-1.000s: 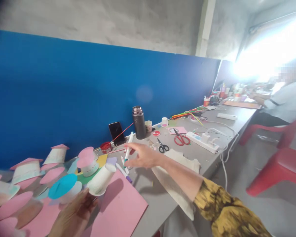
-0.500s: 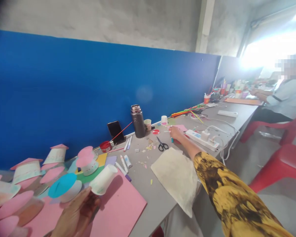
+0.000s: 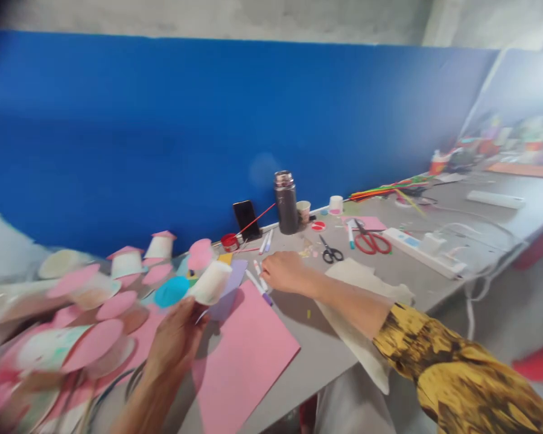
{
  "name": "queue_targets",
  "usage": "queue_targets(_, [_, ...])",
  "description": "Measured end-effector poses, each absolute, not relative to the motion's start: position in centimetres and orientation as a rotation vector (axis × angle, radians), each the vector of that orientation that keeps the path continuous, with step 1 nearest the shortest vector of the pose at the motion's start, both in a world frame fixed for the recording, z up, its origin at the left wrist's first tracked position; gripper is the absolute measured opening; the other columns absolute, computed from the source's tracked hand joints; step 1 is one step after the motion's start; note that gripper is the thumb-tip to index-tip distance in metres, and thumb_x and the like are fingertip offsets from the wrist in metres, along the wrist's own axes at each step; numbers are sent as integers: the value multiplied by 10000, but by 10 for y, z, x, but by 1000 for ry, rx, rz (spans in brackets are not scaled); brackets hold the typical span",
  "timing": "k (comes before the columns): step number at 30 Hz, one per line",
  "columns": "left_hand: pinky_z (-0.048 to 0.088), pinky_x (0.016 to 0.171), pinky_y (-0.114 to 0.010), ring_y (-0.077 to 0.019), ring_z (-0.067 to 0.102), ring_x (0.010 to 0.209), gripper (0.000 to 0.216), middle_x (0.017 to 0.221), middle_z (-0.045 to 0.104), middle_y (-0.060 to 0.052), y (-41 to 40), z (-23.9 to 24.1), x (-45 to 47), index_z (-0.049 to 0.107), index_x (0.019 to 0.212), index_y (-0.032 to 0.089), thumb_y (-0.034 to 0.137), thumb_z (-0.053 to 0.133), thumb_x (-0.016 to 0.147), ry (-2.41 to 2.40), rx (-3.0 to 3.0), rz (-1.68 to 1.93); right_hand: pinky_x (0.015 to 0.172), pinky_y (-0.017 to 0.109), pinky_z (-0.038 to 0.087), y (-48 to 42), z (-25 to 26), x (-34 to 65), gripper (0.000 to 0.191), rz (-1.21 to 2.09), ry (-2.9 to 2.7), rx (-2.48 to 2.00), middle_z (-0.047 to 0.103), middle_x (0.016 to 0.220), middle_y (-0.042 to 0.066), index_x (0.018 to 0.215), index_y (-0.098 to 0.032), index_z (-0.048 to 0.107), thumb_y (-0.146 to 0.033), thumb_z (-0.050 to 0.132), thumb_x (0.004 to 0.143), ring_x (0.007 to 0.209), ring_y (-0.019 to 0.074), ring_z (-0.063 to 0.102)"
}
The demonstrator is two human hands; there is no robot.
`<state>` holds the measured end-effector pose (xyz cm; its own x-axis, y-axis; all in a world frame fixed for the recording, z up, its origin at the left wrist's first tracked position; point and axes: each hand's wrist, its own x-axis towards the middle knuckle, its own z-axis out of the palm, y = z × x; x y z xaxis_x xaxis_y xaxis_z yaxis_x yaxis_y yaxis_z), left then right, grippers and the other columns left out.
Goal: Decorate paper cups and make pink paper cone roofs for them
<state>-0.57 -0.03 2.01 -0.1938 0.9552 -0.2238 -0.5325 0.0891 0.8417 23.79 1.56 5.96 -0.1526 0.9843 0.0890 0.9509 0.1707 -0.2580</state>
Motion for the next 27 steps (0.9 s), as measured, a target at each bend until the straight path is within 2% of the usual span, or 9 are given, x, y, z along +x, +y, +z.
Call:
queue_targets(5, [517,505,-200,-118,627,630,310,717,697,-3,6,25,-6,685,762,140,256,925,603,952,618,1495,610,283,321,34,32,246,347,139,-2099,-1880,799,874,100,852,-183,766,-317,490,1016,799,224,713])
queue_targets(9, [528,496,-207,-113,622,595,234,700,682,0,16,11,1,667,779,148,181,879,685,913,501,1420,615,288,316,38,13,260,348,115,-2019,-1854,797,861,102,830,-181,755,-320,491,1009,793,230,708])
queue_targets(16, [544,521,-203,-112,638,618,215,738,687,-8,25,-15,2,672,807,144,165,870,724,926,500,1324,645,277,379,39,8,260,279,279,-1951,-1692,781,776,47,788,-208,764,-296,561,958,732,195,695])
queue_targets(19, [534,542,-208,-120,648,649,294,765,704,-13,25,-16,0,695,804,151,249,930,657,954,599,1334,664,269,439,39,7,260,185,443,-1879,-1586,791,853,28,965,-209,779,-320,639,919,713,173,692])
queue_targets(20, [528,550,-213,-122,643,650,313,763,707,-17,24,-16,0,710,803,150,299,938,649,971,677,1339,674,270,466,39,7,260,257,545,-1852,-1505,794,933,32,1098,-207,757,-351,673,901,714,166,691])
queue_targets(22, [524,587,-234,-130,635,653,329,746,713,-28,21,-17,1,749,816,148,400,912,681,1036,904,1355,679,278,516,35,6,259,580,771,-1804,-1303,762,1149,70,1375,-204,618,-434,741,857,755,163,697])
queue_targets(24, [529,646,-264,-146,639,669,310,736,723,-38,16,-17,2,783,830,156,448,849,751,1133,1172,1373,664,281,545,30,6,256,825,928,-1788,-1138,680,1326,117,1517,-210,467,-499,788,814,817,171,704])
queue_targets(25, [531,680,-278,-157,646,689,284,738,727,-41,12,-17,3,793,827,166,446,816,785,1176,1297,1384,654,278,553,27,6,254,874,965,-1785,-1090,649,1366,130,1532,-212,442,-513,806,796,843,176,704])
queue_targets(27, [530,729,-297,-179,661,739,237,748,729,-42,6,-16,4,796,782,191,421,767,831,1218,1498,1399,652,272,559,22,7,249,818,968,-1779,-1039,651,1341,129,1476,-204,505,-500,821,783,866,180,695])
